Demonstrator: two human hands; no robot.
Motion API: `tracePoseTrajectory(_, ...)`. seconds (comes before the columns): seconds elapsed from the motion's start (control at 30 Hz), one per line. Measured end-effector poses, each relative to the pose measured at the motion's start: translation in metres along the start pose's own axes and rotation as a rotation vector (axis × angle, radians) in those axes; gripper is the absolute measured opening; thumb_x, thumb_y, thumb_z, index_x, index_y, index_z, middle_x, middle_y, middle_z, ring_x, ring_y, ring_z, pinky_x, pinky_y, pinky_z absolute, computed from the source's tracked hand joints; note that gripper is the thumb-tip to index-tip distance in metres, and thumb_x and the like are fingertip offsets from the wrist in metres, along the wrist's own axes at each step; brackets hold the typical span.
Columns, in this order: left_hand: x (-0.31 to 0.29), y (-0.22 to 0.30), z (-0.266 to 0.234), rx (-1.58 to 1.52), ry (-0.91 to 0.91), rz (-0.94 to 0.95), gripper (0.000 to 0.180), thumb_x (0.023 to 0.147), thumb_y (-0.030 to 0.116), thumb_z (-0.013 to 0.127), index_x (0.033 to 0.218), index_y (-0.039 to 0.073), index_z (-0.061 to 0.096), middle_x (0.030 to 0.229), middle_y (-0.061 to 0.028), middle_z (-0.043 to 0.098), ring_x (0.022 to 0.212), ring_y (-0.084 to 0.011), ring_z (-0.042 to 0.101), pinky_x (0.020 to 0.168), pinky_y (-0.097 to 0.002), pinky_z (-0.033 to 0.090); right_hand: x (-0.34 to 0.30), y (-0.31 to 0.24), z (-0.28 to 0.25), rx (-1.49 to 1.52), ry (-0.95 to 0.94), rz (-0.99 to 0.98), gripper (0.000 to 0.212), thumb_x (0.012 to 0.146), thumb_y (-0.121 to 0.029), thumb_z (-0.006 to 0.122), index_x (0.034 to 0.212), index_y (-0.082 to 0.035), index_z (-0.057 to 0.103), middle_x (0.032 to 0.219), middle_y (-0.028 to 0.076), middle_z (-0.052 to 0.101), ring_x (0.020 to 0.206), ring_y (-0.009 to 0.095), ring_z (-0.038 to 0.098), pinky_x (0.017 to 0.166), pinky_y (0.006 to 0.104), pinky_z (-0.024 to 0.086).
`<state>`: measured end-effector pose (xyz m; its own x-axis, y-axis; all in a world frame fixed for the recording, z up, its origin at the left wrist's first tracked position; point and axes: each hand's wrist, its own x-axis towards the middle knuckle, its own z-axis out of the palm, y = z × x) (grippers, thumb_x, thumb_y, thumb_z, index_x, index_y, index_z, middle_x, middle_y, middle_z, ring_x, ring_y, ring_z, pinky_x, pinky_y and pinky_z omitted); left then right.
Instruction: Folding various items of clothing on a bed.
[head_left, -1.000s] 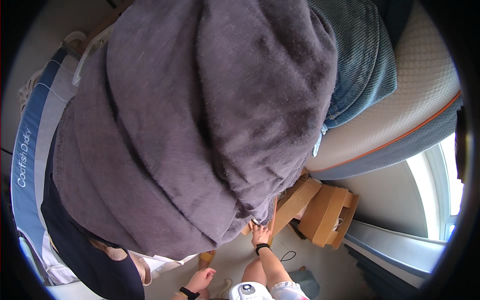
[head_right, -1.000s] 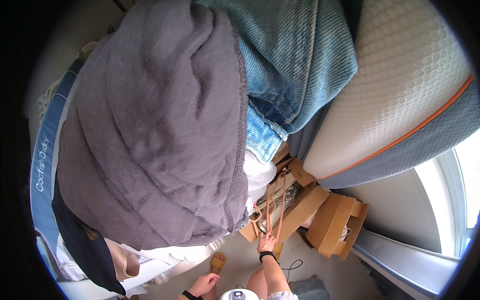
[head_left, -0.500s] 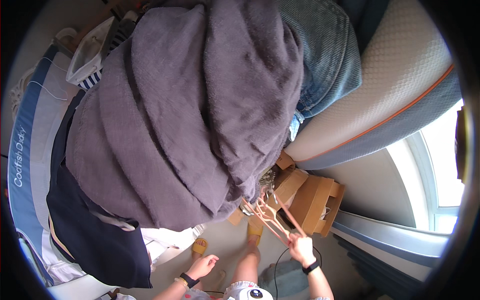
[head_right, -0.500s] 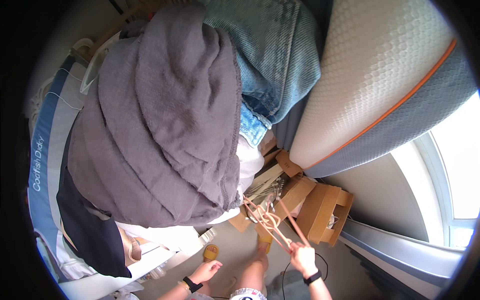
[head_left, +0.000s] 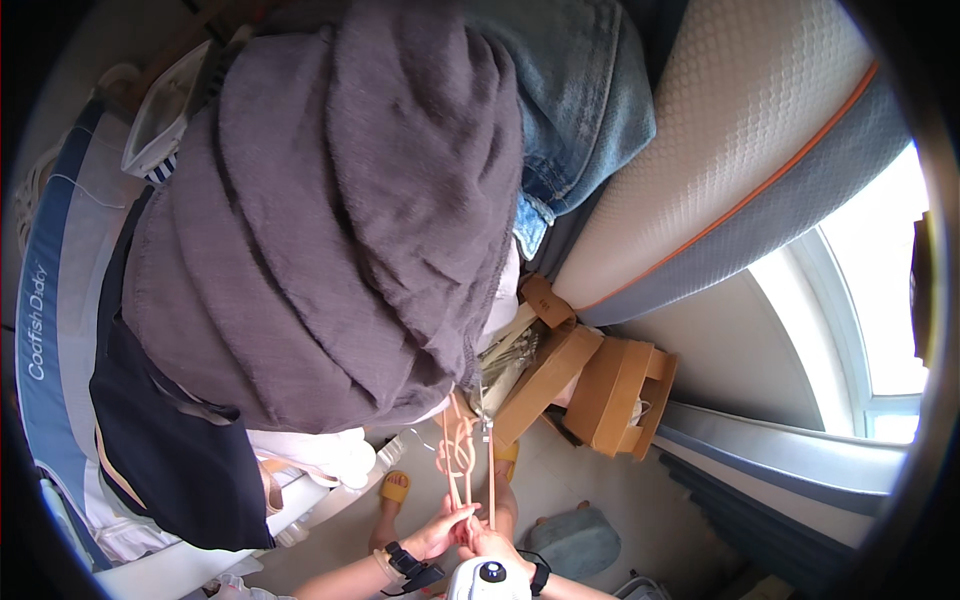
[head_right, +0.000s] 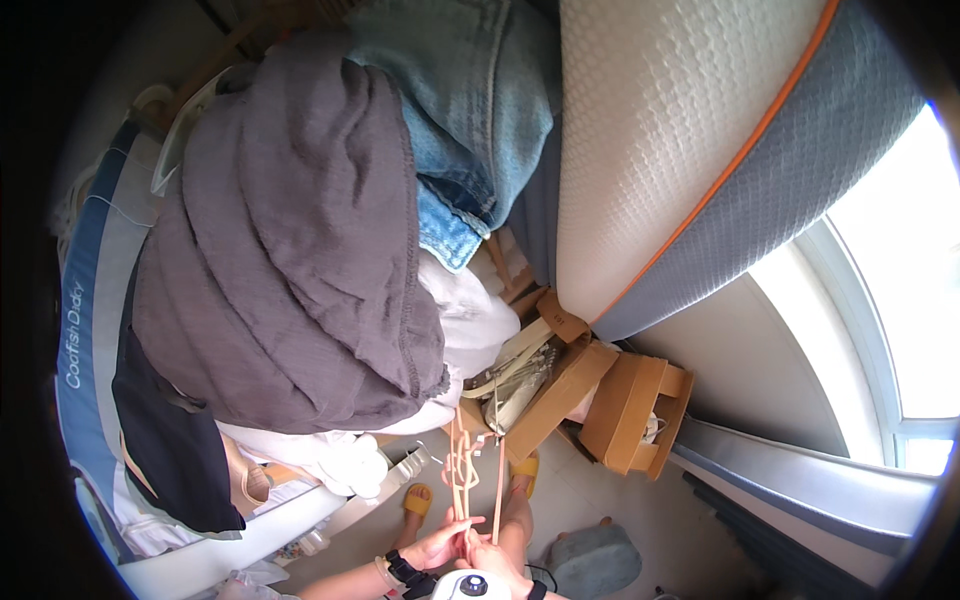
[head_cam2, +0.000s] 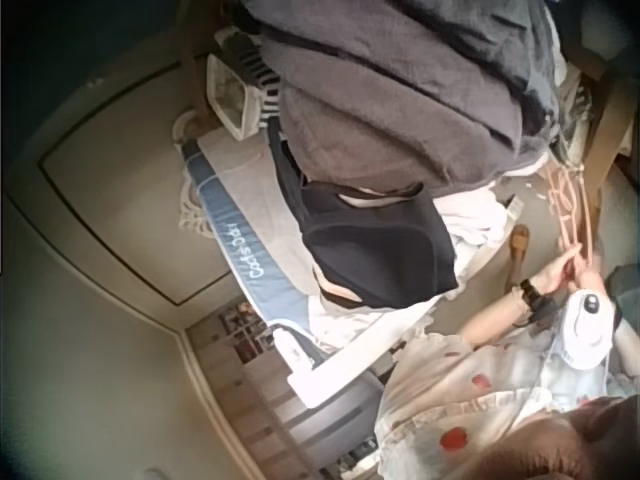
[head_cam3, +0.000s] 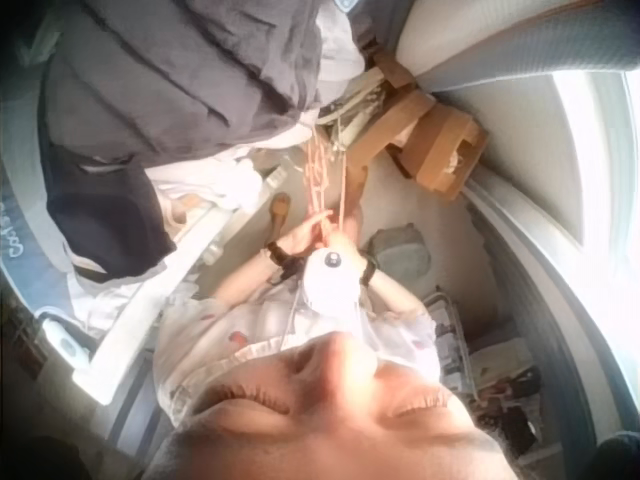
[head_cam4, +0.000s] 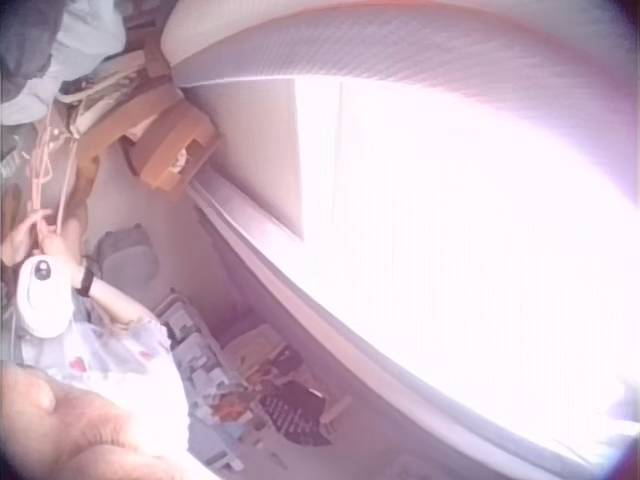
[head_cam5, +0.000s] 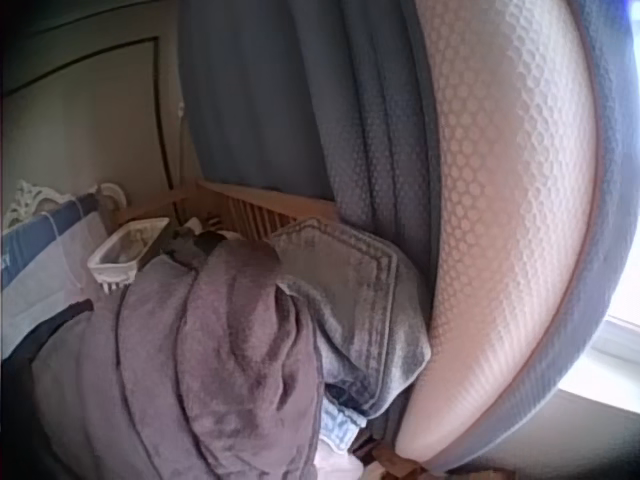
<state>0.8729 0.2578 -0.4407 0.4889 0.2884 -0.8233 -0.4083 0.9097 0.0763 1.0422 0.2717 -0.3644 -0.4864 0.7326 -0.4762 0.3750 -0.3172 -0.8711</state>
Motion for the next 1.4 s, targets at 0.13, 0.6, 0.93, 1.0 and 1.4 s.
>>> tracePoseTrajectory(0.13,-0.014,-0.011,-0.023,0.051,0.059,-0.134,0.057,0.092,0.027,0.055,0.138,0.011,0.027,0.119,-0.0158,0.053,0.105,-0.0197,0.056,0.092,-0.0360,0.047,0.010,-0.017,0.007,-0.115,-0.237,0.050,0.033,0.081,-0.023,0.058,0.103,-0.001,0.045,0.077,0.019,0.060,0.068,0.036,0.063,0.059,0.0439,0.051)
tracePoseTrajectory(0.6,-0.061,0.003,-0.036,-0.305,-0.087,-0.071,0.066,0.083,0.012,0.044,0.145,0.005,0.021,0.141,-0.0285,0.035,0.129,-0.0377,0.039,0.110,-0.0478,0.026,0.017,-0.004,0.056,0.107,0.057,-0.558,0.014,0.081,-0.006,0.063,0.092,-0.005,0.054,0.083,0.012,0.059,0.080,0.030,0.059,0.072,0.0367,0.046)
tracePoseTrajectory(0.93,-0.097,0.014,-0.028,-0.051,-0.143,-0.144,0.085,0.069,-0.004,0.049,0.146,0.010,0.015,0.130,-0.0214,0.045,0.112,-0.0267,0.055,0.095,-0.0356,0.045,0.082,0.027,-0.001,0.140,0.157,-0.285,0.014,0.082,-0.007,0.053,0.095,-0.004,0.059,0.090,0.013,0.063,0.081,0.030,0.065,0.073,0.0362,0.052)
tracePoseTrajectory(1.0,-0.102,0.009,-0.041,0.019,-0.155,-0.154,0.084,0.073,-0.007,0.042,0.147,0.014,0.009,0.133,-0.0218,0.040,0.120,-0.0333,0.049,0.096,-0.0431,0.045,0.136,0.065,-0.036,-0.032,0.553,-0.180,0.014,0.079,-0.004,0.051,0.090,-0.003,0.059,0.085,0.016,0.060,0.079,0.033,0.060,0.071,0.0407,0.049)
tracePoseTrajectory(1.4,-0.145,0.027,0.020,-0.072,0.206,-0.136,0.067,0.085,0.003,0.050,0.145,0.011,0.022,0.111,-0.0131,0.054,0.092,-0.0211,0.058,0.076,-0.0303,0.051,0.262,0.249,-0.053,-0.600,0.115,0.358,0.026,0.080,-0.014,0.056,0.105,-0.008,0.062,0.109,0.019,0.060,0.096,0.037,0.060,0.084,0.0443,0.049)
